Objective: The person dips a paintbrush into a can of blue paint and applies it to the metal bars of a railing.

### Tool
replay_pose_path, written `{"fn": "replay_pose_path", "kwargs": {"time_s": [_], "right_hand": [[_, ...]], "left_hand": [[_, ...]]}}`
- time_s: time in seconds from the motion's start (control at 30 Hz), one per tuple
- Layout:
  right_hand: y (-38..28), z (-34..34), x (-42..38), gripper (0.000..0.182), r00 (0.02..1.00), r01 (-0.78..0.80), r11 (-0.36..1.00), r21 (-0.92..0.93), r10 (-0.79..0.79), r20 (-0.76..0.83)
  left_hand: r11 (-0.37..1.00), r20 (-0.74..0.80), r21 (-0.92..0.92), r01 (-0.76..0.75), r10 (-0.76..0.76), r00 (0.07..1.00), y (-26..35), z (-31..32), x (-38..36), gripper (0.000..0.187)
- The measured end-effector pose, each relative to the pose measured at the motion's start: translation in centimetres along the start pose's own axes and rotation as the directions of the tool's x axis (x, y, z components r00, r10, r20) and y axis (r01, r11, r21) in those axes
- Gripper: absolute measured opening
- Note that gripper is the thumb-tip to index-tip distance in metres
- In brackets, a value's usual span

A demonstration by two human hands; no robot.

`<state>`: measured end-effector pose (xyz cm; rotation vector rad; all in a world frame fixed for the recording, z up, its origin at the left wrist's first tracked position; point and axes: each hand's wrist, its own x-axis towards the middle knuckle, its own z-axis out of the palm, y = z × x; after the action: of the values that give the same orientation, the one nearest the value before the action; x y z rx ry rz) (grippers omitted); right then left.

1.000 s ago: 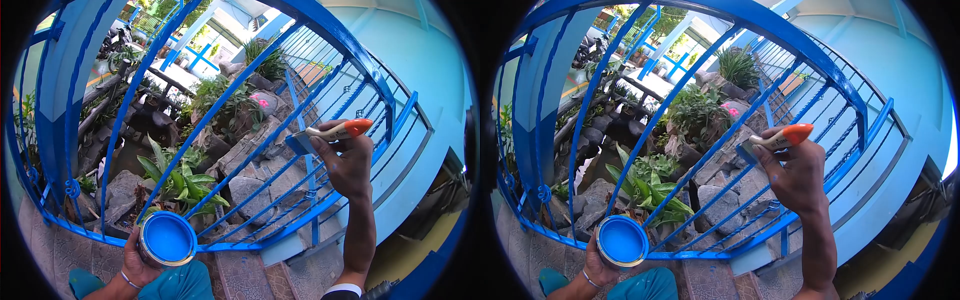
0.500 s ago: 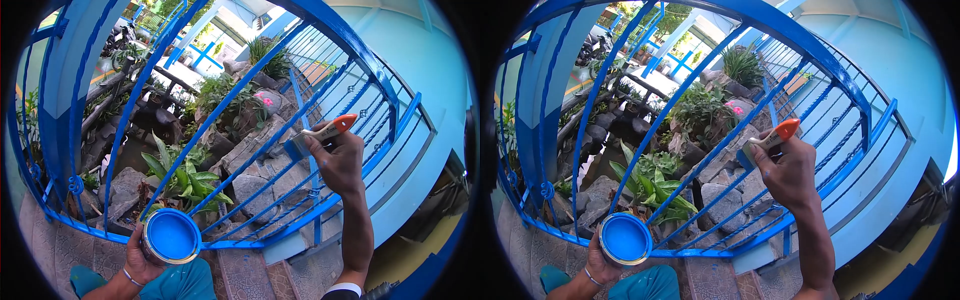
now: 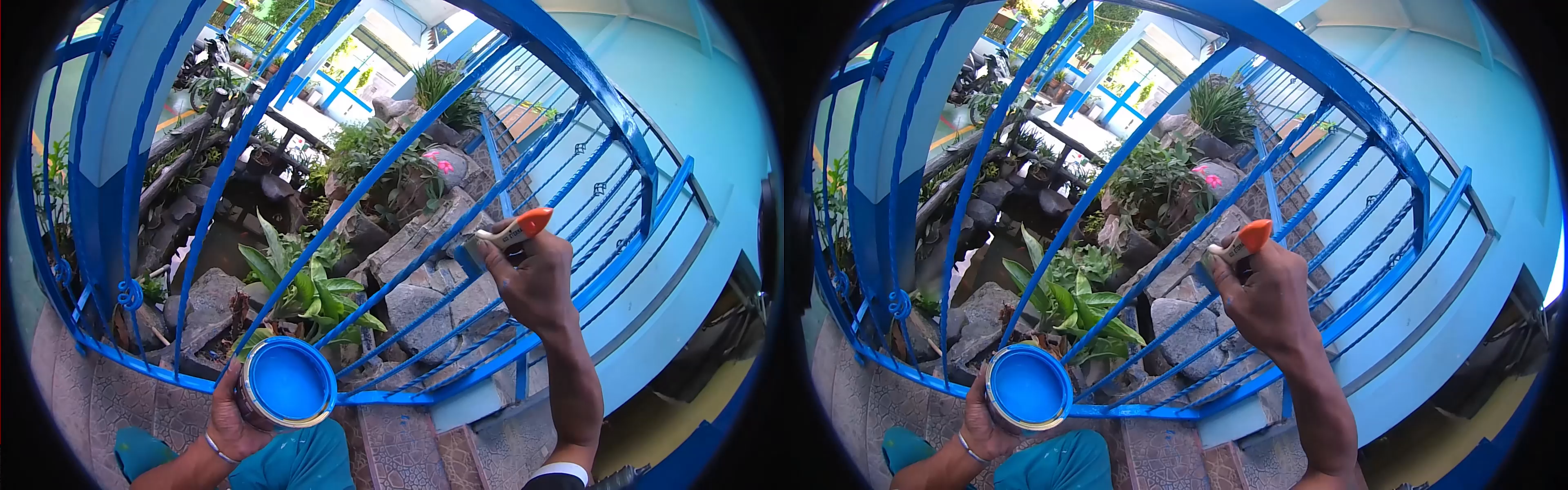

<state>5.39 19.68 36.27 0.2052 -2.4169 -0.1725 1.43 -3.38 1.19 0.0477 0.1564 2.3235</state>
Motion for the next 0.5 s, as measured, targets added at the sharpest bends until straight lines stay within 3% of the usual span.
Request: {"fn": "replay_pose_path", "kwargs": {"time_s": [0.07, 0.17, 0.27, 0.37, 0.43, 0.5], "right_hand": [[1.3, -0.2, 0.0, 0.023, 0.999, -0.047, 0.997, -0.064, 0.048, 0.019], [1.4, -2.6, 0.0, 0.019, 0.990, -0.075, 0.994, -0.082, 0.064, -0.128], [0.4, -4.4, 0.1, 0.017, 0.958, -0.001, 0.990, -0.139, -0.039, -0.285], [0.6, -3.6, -0.6, 0.023, 0.909, 0.352, 0.929, -0.113, -0.368, -0.195], [-0.3, -2.8, -0.9, 0.029, 0.846, 0.528, 0.821, -0.217, -0.530, 0.056], [0.1, -2.2, -1.0, 0.022, 0.791, 0.612, 0.735, -0.293, -0.561, 0.244]], "left_hand": [[1.000, -0.011, -0.021, 0.005, -0.005, 1.000, 0.0, -0.3, 0.1, 0.081], [0.999, -0.011, -0.036, 0.012, -0.012, 1.000, 0.1, -0.4, 0.3, 0.082], [1.000, 0.008, 0.016, 0.011, -0.011, 1.000, -0.1, -1.0, 0.7, 0.088], [1.000, 0.020, -0.017, 0.007, -0.007, 1.000, 0.1, -0.8, 0.4, 0.085], [0.999, 0.019, -0.049, 0.009, -0.008, 1.000, 0.3, -0.6, 0.3, 0.083], [0.998, 0.014, -0.054, 0.009, -0.008, 1.000, 0.3, -0.5, 0.3, 0.082]]}}
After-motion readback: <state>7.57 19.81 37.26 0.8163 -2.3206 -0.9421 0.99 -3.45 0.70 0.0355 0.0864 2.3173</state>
